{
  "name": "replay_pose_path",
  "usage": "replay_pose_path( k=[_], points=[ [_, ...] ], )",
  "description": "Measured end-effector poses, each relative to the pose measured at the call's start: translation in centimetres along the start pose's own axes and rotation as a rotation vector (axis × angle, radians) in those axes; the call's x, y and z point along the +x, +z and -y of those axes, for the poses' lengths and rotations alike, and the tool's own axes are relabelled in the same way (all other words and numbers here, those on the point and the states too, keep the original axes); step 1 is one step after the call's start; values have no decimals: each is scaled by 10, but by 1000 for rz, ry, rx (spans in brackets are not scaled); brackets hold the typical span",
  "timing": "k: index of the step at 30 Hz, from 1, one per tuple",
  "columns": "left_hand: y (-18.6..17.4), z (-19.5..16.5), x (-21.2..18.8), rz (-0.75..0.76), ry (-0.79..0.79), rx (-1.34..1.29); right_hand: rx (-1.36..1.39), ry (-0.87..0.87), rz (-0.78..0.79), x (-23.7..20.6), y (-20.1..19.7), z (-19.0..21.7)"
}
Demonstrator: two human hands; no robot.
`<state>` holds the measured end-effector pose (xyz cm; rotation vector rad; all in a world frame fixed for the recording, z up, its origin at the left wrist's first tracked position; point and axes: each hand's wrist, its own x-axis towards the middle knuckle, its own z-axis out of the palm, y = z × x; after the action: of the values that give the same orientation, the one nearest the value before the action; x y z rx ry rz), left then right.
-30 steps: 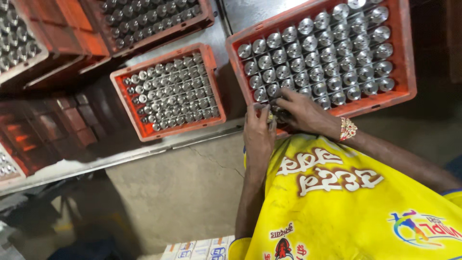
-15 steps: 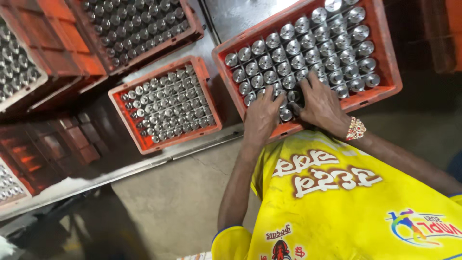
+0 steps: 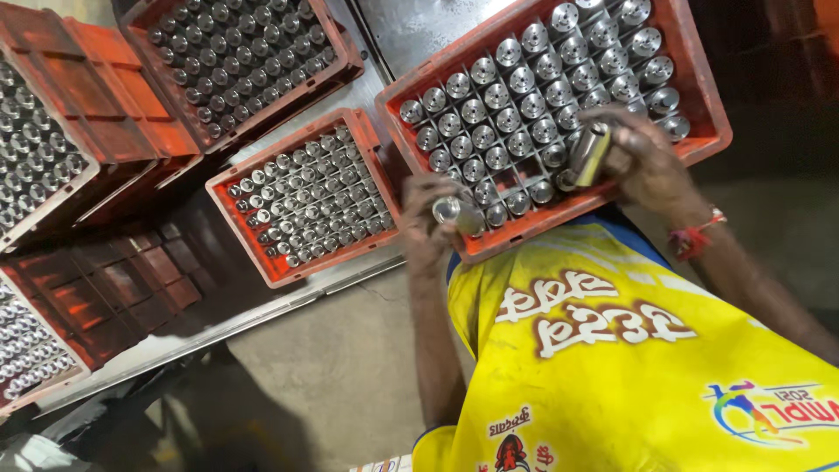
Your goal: The person places small black cylindrical pieces into the openings of many silver metal cups arranged in a red crate. They then use a cylindrical tool to press the pieces into the cups and later rearrange the cups within the crate.
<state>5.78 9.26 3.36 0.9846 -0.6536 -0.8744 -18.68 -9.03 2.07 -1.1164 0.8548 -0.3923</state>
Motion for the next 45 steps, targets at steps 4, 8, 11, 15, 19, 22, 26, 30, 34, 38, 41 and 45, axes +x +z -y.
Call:
replay_pose_path(
  k=[4, 8, 11, 15, 19, 22, 26, 30, 34, 38, 41, 45],
  points=[
    [28, 35, -7, -213, -490, 505, -551, 22, 85, 0, 18, -23],
    [45, 35, -5, 103, -99, 1125, -1042, -348, 223, 10, 38, -18],
    [52, 27, -2, 81, -175, 987, -996, -593, 232, 16, 53, -3],
    [63, 32, 1, 98, -174, 1016, -891, -394, 50, 10, 36, 20],
    [81, 59, 14, 314, 3, 1240, -1151, -226, -48, 9, 0, 22],
    [84, 78, 27, 445, 65, 1339, -1278, -278, -50, 16, -10, 2],
    [79, 88, 42, 573, 52, 1329, -1301, -343, -8, 25, -10, -18],
    [75, 64, 46, 557, 150, 1209, -1164, -442, 105, 23, -22, -7],
    [59, 12, 36, 321, 75, 1032, -949, -598, 85, 8, -56, 8],
    [57, 8, 26, 1, -78, 765, -541, -410, 12, 2, -80, -5],
    [81, 44, 20, -193, -541, 472, -176, -73, 38, 6, -70, -19],
    [96, 63, 18, 202, -148, 1087, -754, -389, 69, 7, -41, -10]
  ],
)
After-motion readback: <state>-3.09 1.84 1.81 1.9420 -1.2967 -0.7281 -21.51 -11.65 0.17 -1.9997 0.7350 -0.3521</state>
